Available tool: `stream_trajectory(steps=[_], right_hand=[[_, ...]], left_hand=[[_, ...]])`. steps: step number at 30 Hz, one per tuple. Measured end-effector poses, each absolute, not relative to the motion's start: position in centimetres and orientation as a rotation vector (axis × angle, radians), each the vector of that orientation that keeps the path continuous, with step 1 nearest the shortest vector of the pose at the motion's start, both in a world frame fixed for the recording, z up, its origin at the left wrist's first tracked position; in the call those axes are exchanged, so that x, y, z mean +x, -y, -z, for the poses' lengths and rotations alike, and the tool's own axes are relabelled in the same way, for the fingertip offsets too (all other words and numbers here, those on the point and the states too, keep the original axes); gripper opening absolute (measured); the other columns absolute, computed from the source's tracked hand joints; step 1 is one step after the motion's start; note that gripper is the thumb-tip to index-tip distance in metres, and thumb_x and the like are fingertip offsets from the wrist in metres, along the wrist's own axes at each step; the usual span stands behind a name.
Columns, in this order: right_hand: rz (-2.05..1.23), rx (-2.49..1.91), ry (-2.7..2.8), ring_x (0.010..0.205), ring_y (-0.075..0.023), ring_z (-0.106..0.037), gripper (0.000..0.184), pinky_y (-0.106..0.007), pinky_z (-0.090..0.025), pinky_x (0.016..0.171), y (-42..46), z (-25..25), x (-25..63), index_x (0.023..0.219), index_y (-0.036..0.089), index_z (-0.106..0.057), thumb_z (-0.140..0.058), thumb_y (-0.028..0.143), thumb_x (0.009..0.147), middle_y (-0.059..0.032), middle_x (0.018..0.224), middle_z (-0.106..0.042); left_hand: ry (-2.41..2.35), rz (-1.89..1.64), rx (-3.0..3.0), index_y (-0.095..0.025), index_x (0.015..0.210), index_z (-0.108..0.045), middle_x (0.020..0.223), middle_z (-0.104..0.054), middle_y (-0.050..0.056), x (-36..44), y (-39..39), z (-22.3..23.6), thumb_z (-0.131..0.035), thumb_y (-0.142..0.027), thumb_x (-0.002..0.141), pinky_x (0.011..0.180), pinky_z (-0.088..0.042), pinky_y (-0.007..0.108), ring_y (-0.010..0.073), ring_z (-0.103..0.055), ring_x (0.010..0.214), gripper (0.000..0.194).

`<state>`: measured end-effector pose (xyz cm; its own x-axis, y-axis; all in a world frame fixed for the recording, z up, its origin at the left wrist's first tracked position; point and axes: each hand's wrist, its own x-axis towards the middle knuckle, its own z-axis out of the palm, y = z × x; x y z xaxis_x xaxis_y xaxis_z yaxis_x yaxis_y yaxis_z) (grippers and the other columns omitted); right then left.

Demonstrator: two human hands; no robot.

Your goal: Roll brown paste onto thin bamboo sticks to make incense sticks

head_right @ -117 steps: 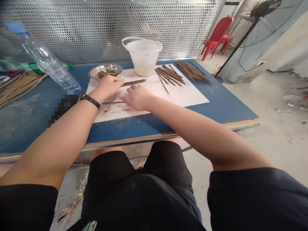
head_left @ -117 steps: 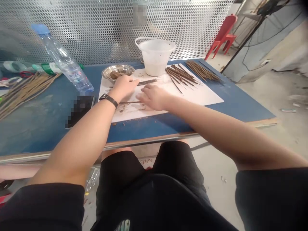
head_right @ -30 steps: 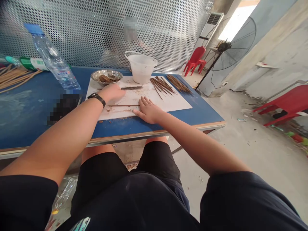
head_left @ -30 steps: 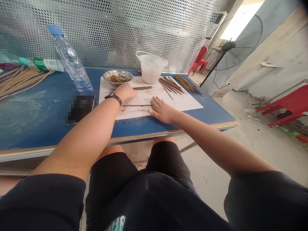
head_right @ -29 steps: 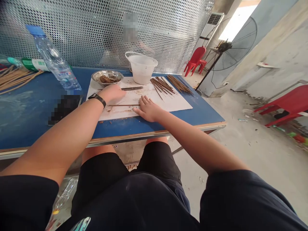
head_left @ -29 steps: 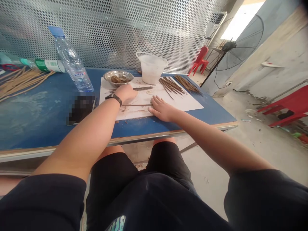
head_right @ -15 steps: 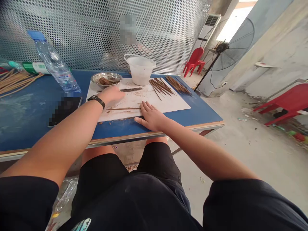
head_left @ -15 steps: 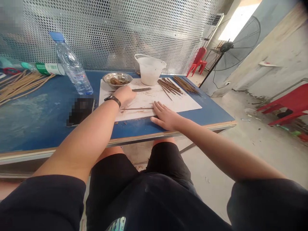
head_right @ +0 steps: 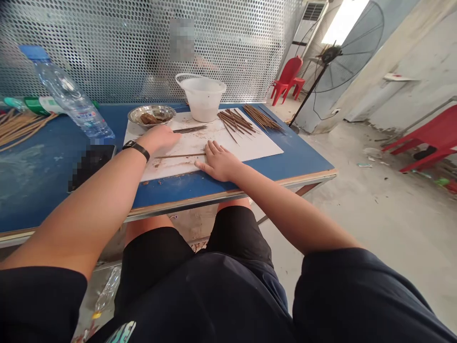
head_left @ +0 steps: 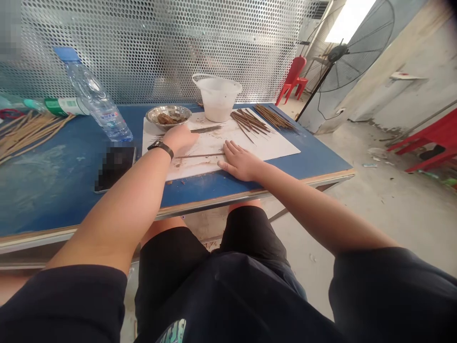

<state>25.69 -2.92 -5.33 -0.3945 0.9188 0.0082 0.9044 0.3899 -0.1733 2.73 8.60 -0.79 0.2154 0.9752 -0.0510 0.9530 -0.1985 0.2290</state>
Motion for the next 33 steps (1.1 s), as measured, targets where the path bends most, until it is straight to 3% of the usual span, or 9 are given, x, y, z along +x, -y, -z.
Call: stream_trajectory(steps=[7,16,22,28,33], right_hand=[[-0.205,-1.589,2.537,0.169,-0.0456,-0.018,0.129,-0.060,-0.017,0.138,6.6,5.2,26.1,0.171,-0.008,-0.026,-0.005,0.094,0.094,-0.0309,0.180,-0.020],[-0.268,-1.701,2.525,0.170,-0.0449,-0.011,0.119,-0.061,-0.017,0.138,-0.5,4.9,25.9,0.172,-0.004,-0.026,-0.010,0.088,0.098,-0.0265,0.182,-0.017],[-0.266,-1.563,2.566,0.170,-0.0446,-0.011,0.121,-0.064,-0.015,0.138,3.9,5.4,27.2,0.174,0.001,-0.025,-0.012,0.092,0.096,-0.0235,0.183,-0.015],[-0.249,-1.561,2.593,0.171,-0.0438,-0.010,0.125,-0.063,-0.015,0.138,6.4,5.0,27.2,0.173,-0.003,-0.024,-0.009,0.093,0.095,-0.0275,0.181,-0.015],[-0.267,-1.681,2.569,0.170,-0.0449,-0.010,0.127,-0.059,-0.016,0.138,2.2,4.5,26.4,0.171,-0.009,-0.022,-0.002,0.091,0.095,-0.0305,0.181,-0.014]], left_hand=[[-1.867,-0.171,2.263,-0.012,0.115,-0.079,0.129,-0.078,0.024,2.7,-9.2,1.1,-0.060,-0.053,0.091,0.092,-0.056,0.040,0.0416,-0.073,0.113,0.052],[-1.873,-0.129,2.222,-0.016,0.115,-0.078,0.121,-0.079,0.021,2.8,-9.4,0.9,-0.064,-0.055,0.088,0.091,-0.058,0.043,0.0405,-0.074,0.107,0.050],[-1.855,-0.139,2.216,-0.015,0.111,-0.078,0.117,-0.079,0.022,2.8,-9.2,0.9,-0.064,-0.053,0.088,0.089,-0.059,0.045,0.0411,-0.074,0.102,0.047],[-1.848,-0.076,2.267,-0.012,0.113,-0.077,0.124,-0.078,0.022,2.8,-9.3,0.9,-0.061,-0.052,0.091,0.093,-0.056,0.040,0.0382,-0.072,0.109,0.049],[-1.850,-0.113,2.251,-0.015,0.103,-0.078,0.108,-0.080,0.021,2.9,-8.7,0.6,-0.063,-0.052,0.086,0.092,-0.057,0.042,0.0422,-0.075,0.103,0.043]])
